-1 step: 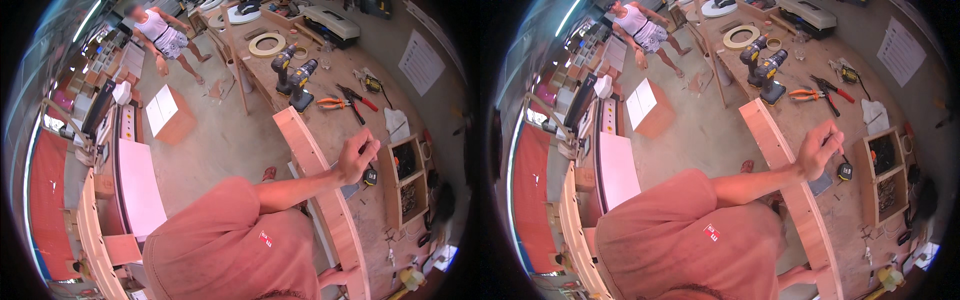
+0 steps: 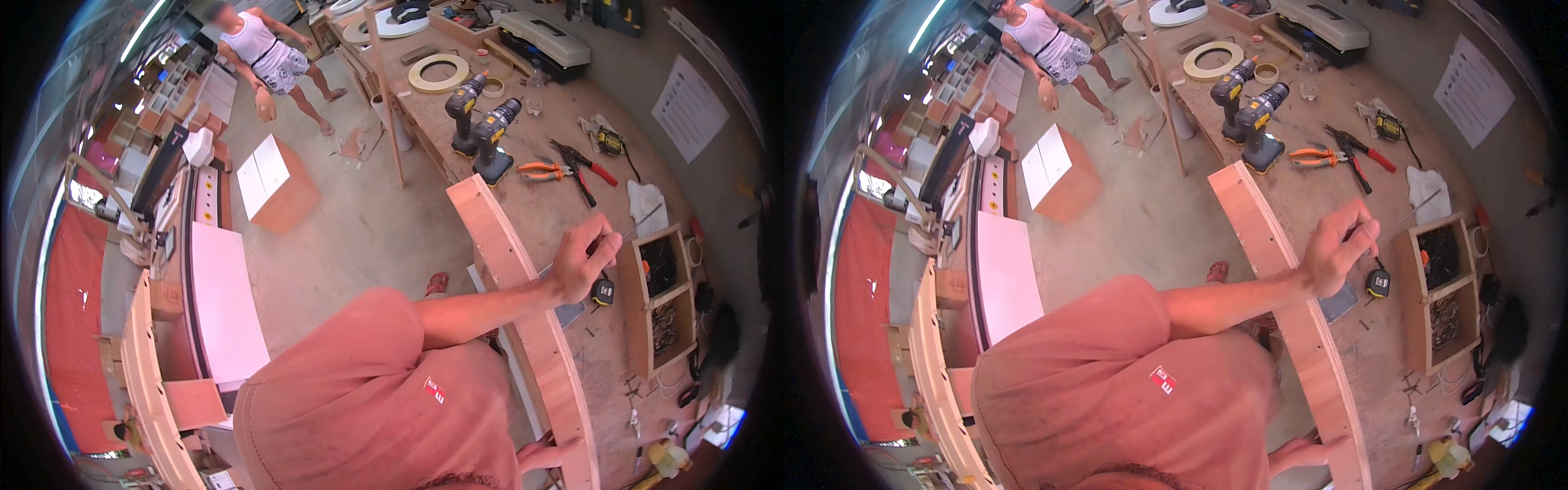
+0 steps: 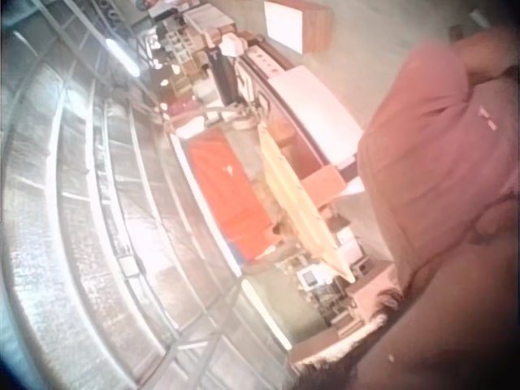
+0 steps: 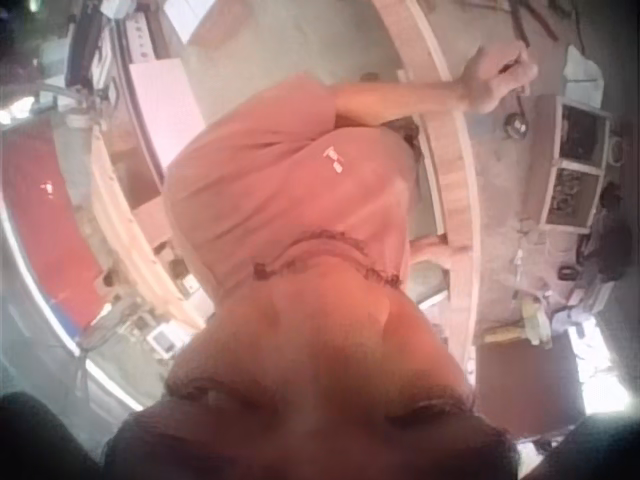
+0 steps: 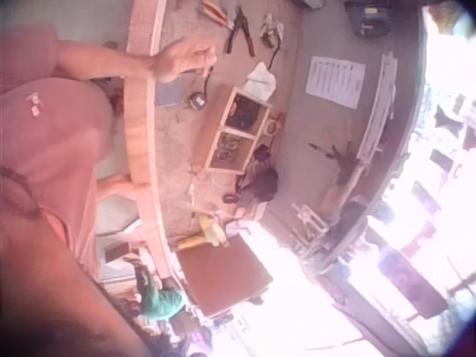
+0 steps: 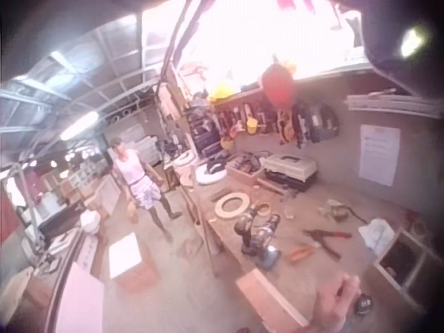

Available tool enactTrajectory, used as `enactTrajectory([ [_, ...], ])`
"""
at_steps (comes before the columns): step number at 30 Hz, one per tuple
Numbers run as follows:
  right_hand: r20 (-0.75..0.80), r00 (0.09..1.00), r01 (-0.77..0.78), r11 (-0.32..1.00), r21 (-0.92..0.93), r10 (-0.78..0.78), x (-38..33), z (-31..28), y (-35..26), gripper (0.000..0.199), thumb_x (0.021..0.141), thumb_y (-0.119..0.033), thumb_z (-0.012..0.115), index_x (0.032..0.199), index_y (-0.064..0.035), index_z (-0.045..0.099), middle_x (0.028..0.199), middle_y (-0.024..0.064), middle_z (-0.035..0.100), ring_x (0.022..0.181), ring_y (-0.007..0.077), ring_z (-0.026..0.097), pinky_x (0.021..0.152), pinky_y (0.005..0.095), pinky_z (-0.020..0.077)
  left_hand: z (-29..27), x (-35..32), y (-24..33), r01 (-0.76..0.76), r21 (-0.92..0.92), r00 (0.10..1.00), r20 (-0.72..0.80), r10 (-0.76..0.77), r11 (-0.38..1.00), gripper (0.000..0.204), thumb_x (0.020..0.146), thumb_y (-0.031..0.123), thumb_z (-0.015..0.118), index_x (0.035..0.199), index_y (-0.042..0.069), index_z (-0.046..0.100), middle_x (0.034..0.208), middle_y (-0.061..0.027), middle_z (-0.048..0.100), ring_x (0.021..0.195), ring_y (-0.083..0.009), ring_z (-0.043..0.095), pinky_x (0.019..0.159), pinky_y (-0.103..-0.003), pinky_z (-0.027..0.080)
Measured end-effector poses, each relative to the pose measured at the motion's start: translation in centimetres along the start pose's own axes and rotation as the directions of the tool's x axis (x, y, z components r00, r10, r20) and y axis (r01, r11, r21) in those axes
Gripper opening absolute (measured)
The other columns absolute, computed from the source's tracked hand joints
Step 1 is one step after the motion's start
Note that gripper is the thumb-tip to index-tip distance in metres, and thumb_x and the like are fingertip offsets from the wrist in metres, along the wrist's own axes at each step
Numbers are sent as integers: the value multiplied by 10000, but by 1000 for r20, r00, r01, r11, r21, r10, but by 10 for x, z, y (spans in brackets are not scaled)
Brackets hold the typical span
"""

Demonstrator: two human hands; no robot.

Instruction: The person assembles a curved wooden panel by repeatedly clamping, drilling, and screwing fasteners into pre-drilled holes. They use a cordless drill and a clamp to secure the panel to a workbench, then remove the clamp and repeat the process along the panel's length.

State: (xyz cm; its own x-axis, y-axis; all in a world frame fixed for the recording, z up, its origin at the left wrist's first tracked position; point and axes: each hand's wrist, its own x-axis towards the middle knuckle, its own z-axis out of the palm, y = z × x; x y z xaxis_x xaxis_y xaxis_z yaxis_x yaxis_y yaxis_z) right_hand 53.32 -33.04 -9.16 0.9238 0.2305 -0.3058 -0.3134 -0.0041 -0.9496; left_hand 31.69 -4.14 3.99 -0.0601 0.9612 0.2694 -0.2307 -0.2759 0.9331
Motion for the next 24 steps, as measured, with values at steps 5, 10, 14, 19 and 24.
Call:
enactTrajectory([
  [5, 220, 801, -413, 780, -470, 556, -14, -22, -57, 424, 981, -471, 695, 1137, -77, 669, 829, 25, 573, 712, 137, 520, 608, 287, 419, -8, -8, 4, -47, 87, 998, 35, 44, 995, 375, 1077, 360, 544, 908, 27, 586, 797, -55, 663, 751, -104, 578, 662, -297, 442],
  [10, 771, 490, 417, 667, -617, 407, -21, 79, -115, 328, 1052, -286, 646, 1137, 30, 613, 1010, 90, 648, 851, 136, 578, 739, 278, 465, -13, 0, 1, -132, 71, 991, 8, 131, 989, 416, 1082, 386, 529, 909, 13, 598, 804, -71, 682, 748, -117, 593, 675, -321, 462],
  [14, 931, 298, 619, 785, -21, -209, -43, 211, -121, 348, 1062, -319, 625, 1179, 6, 582, 1060, 77, 610, 951, 137, 573, 834, 283, 474, -4, 8, -8, -86, 66, 996, -34, 88, 994, 447, 1084, 396, 515, 858, 15, 578, 762, -75, 666, 721, -115, 591, 648, -316, 456],
  [19, 968, -8, 347, 908, 236, -249, -58, 356, -105, 758, 1072, -675, 335, 1418, -34, 544, 1381, 138, 583, 1287, 250, 563, 1104, 423, 426, 7, 14, -15, -140, 36, 975, -171, 144, 990, 427, 1070, 327, 527, 800, -3, 553, 655, -105, 587, 623, -129, 563, 579, -358, 458],
  [24, 887, -409, -8, 971, -240, 216, -83, 391, -114, 1092, 924, -899, 117, 1290, 2, 615, 1263, 159, 663, 1250, 263, 581, 1101, 406, 425, 10, 17, -19, -205, -30, 955, -225, 194, 978, 379, 1073, 293, 486, 971, -29, 658, 690, -99, 619, 664, -150, 639, 600, -342, 493],
])
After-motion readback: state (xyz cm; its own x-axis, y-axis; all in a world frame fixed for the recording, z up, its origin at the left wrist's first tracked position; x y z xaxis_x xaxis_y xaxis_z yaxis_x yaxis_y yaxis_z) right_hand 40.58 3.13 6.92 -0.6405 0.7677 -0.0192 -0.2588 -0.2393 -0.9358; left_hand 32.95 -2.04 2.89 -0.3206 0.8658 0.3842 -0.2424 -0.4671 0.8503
